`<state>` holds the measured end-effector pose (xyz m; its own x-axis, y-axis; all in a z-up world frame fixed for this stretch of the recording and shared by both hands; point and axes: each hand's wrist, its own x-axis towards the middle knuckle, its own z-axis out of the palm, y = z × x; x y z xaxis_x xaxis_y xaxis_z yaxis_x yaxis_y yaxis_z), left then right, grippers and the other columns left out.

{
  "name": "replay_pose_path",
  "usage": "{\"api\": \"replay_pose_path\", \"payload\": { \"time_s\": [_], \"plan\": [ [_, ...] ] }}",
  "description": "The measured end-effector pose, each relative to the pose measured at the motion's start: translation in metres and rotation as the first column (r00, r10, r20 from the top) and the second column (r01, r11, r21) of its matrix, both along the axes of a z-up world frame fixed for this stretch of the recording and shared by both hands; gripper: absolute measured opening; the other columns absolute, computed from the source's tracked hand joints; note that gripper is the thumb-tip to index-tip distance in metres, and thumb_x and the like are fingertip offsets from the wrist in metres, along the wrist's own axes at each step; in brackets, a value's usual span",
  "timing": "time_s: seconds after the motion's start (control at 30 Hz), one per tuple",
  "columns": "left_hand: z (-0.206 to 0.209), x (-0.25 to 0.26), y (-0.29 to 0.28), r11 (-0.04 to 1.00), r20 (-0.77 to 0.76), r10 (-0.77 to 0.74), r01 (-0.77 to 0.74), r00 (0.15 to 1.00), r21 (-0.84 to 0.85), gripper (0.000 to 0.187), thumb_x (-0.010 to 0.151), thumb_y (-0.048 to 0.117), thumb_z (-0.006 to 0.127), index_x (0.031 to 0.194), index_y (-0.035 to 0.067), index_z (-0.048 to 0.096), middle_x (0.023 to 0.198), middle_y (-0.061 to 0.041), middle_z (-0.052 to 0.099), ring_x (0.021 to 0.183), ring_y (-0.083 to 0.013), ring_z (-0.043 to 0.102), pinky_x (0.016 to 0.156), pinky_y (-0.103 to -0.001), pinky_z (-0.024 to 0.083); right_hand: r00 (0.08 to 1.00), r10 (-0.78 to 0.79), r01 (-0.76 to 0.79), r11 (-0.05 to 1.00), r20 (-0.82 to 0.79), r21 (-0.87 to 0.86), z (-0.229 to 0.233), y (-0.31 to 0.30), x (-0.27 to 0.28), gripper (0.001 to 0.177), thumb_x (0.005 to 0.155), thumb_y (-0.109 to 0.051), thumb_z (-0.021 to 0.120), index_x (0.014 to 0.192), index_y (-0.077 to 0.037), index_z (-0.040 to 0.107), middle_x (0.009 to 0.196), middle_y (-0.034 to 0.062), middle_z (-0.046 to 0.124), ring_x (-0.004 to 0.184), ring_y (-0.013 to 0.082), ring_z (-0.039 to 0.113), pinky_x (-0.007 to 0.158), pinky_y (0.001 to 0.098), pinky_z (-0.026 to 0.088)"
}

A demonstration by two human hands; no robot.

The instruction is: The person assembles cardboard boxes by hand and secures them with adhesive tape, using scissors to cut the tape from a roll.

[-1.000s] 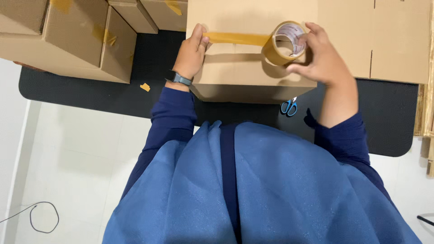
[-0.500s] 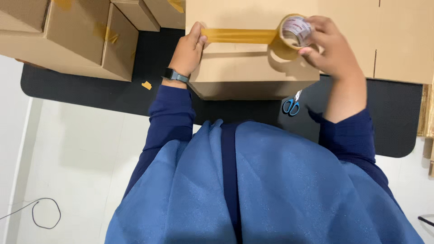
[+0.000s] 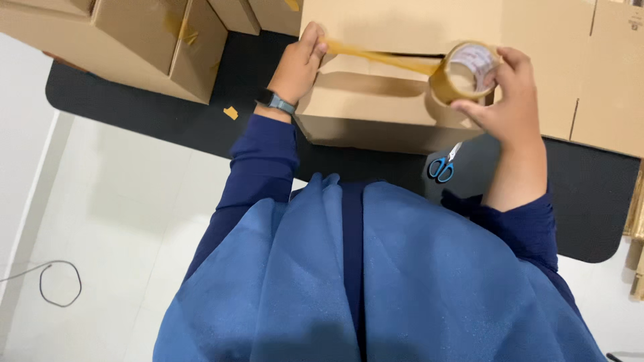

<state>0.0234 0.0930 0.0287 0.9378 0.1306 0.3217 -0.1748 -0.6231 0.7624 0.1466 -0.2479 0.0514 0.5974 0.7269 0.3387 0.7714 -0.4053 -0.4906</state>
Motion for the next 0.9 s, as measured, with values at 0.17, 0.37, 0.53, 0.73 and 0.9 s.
{"api": "replay_pose_path", "payload": {
  "time_s": [0.17, 0.37, 0.53, 0.73, 0.9],
  "plan": [
    [0.000, 0.009, -0.002, 0.992, -0.047, 0.030, -0.024, 0.998, 0.127, 0.007, 0.095, 0.016, 0.033, 0.090, 0.012, 0.033, 0.068, -0.006, 0.050, 0.056, -0.0230, 0.049, 0.053, -0.033, 0.036, 0.985, 0.109, -0.118, 0.991, 0.133, 0.061, 0.002, -0.017, 0.025, 0.043, 0.076, -0.016, 0.079, 0.101, 0.009, 0.055, 0.133, 0.0326, 0.043, 0.125, 0.0451, 0.039, 0.103, 0.0569, 0.033],
    [0.002, 0.011, 0.002, 0.990, -0.077, 0.028, -0.017, 0.997, 0.140, 0.006, 0.096, 0.014, 0.032, 0.090, 0.012, 0.033, 0.062, -0.008, 0.042, 0.052, -0.0231, 0.039, 0.050, -0.034, 0.031, 0.952, 0.220, -0.249, 0.961, 0.211, 0.121, 0.016, -0.010, 0.053, 0.036, 0.085, -0.007, 0.075, 0.088, 0.007, 0.043, 0.138, 0.0340, 0.042, 0.127, 0.0465, 0.038, 0.098, 0.0577, 0.034],
    [0.006, 0.009, 0.010, 0.996, -0.047, -0.022, 0.018, 0.999, -0.090, 0.018, 0.098, 0.025, 0.026, 0.085, 0.013, 0.029, 0.082, -0.012, 0.054, 0.094, -0.0270, 0.070, 0.051, -0.019, 0.037, 0.962, 0.258, -0.251, 0.964, -0.086, 0.089, 0.002, 0.005, 0.079, 0.033, 0.075, 0.003, 0.071, 0.084, 0.000, 0.040, 0.132, 0.0245, 0.041, 0.121, 0.0369, 0.042, 0.096, 0.0431, 0.037],
    [0.013, 0.009, 0.015, 0.961, -0.031, -0.120, 0.109, 0.992, -0.253, 0.008, 0.095, 0.013, 0.026, 0.092, 0.010, 0.032, 0.094, -0.026, 0.058, 0.094, -0.0259, 0.066, 0.082, -0.030, 0.058, 0.893, 0.243, -0.237, 0.969, -0.380, 0.063, -0.006, 0.005, 0.087, 0.023, 0.083, 0.005, 0.060, 0.089, -0.005, 0.040, 0.151, 0.0146, 0.021, 0.129, 0.0270, 0.031, 0.095, 0.0347, 0.036],
    [0.006, 0.016, 0.029, 0.973, -0.072, -0.159, 0.144, 0.985, -0.183, 0.010, 0.098, 0.021, 0.026, 0.092, 0.013, 0.031, 0.091, -0.014, 0.057, 0.095, -0.0204, 0.068, 0.073, -0.023, 0.053, 0.989, 0.121, -0.121, 0.993, -0.081, 0.009, 0.001, 0.036, 0.052, 0.043, 0.071, -0.015, 0.082, 0.093, -0.001, 0.047, 0.146, 0.0211, 0.020, 0.127, 0.0346, 0.037, 0.101, 0.0414, 0.032]
  ]
}}
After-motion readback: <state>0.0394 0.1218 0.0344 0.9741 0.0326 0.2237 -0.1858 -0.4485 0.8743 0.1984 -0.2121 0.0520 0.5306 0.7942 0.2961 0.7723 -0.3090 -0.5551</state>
